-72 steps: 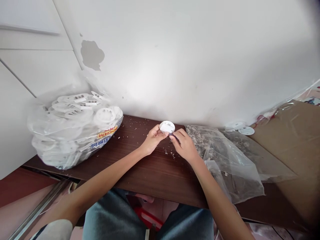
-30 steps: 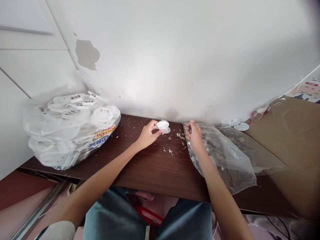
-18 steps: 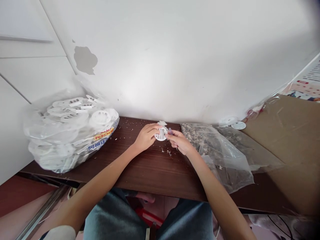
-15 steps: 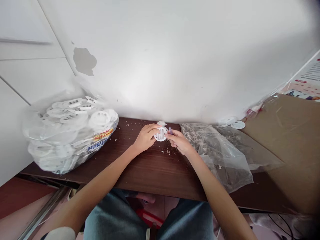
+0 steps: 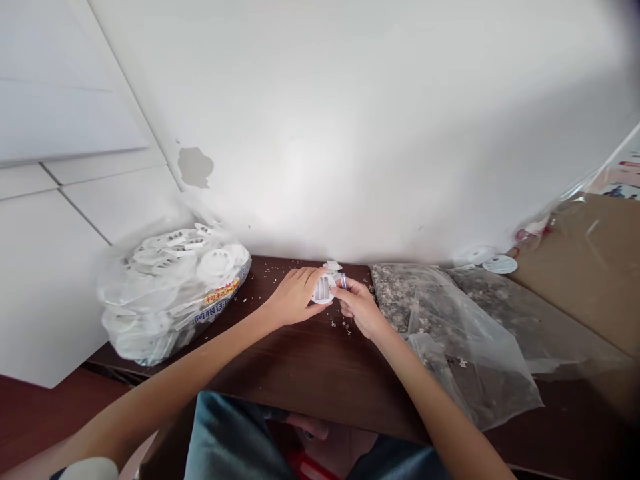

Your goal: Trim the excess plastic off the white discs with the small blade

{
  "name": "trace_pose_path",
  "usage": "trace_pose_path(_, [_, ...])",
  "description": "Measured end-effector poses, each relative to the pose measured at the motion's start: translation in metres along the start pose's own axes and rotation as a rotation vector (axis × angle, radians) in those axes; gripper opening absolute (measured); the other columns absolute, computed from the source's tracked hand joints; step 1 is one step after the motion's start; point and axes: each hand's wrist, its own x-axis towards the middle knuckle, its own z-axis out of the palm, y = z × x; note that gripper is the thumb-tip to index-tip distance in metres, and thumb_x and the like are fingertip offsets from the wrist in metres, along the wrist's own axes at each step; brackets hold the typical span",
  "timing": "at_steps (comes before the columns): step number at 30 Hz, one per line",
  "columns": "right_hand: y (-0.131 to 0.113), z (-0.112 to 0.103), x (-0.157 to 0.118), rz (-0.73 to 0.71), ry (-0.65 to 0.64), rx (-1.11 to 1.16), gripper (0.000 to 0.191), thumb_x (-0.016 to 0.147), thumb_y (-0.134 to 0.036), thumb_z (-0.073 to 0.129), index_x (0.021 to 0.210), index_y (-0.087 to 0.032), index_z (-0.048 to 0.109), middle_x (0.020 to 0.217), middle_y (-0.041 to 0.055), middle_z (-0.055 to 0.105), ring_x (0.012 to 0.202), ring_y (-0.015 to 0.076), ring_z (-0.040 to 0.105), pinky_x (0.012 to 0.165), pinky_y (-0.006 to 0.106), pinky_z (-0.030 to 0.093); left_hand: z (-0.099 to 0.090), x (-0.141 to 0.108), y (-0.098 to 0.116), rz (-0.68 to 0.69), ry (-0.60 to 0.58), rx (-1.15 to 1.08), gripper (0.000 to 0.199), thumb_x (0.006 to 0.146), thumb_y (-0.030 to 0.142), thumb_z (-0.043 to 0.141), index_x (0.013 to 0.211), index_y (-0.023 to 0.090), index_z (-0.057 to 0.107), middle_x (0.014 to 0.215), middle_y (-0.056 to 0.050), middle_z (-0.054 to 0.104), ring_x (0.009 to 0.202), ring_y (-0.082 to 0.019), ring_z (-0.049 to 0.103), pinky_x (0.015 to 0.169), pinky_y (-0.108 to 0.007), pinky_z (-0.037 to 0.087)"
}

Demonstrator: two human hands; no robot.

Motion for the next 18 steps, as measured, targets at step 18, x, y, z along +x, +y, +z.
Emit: trace_pose_path(18, [0.013,-0.001,0.004,0.075,0.047,0.016,0.054,0.078,-0.065,0.084,0.102,-0.019,0.07,0.079,-0.0031,0.052,0.05,0.0045,0.024,0.044,0.025,0.019,-0.245,-0.073,-0.143,-0.878,-0.154,0.304,0.09,0.1,0.076,0.04,0.154,0.004,0.046,0.148,-0.024,0.06,0.129,-0.039,0.061,0.105,-0.048,0.048])
